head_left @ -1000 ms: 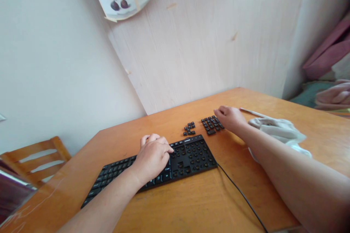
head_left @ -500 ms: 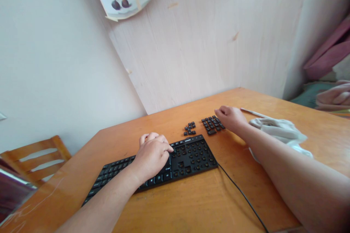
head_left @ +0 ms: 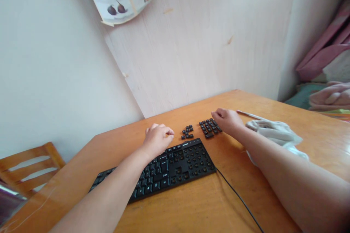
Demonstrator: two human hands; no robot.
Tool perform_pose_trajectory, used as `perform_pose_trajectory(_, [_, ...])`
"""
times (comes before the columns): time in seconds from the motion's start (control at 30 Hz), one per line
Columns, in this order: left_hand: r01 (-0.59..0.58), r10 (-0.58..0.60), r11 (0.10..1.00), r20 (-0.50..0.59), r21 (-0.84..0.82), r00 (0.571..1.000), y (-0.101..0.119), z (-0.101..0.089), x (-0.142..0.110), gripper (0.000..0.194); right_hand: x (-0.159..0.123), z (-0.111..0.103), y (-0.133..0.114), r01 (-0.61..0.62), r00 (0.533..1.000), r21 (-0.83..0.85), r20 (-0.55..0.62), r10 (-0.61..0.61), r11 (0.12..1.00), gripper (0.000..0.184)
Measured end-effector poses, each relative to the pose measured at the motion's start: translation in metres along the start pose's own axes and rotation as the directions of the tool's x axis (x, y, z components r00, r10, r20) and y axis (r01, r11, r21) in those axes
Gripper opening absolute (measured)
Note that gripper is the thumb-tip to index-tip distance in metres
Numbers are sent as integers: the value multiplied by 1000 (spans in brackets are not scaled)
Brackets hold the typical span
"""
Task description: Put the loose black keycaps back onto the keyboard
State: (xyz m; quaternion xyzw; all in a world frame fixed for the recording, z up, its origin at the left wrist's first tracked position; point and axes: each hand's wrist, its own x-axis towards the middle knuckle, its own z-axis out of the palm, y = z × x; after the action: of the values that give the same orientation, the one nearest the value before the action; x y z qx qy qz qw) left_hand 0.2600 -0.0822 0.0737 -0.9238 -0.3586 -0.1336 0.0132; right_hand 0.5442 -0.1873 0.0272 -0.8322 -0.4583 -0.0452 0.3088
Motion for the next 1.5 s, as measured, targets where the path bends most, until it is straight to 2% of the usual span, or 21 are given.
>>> perform_pose_trajectory(0.33, [-27,27,1000,82,-6,996,9,32,51,21,-2,0,-2,2,1000,2,-6,-2,1000,42])
perform_pose_trajectory(0.8, [32,-24,999,168,-40,985,15,47,97,21,-4,0,-5,15,1000,-7,-22,-15,1000,42])
perform_pose_trajectory(0.97, [79,-74,997,198,-17,977,22,54,105,20,-3,1,-4,19,999,-7,-28,-19,1000,42])
perform_pose_trajectory(1.2, [144,-137,990,231,-11,963,26,52,108,20,-4,1,-5,21,999,-2,-30,-21,1000,42])
perform_pose_trajectory(1.5, [169,-166,986,232,6,958,20,53,109,19,-4,-1,-6,17,999,-10,-31,-17,1000,41])
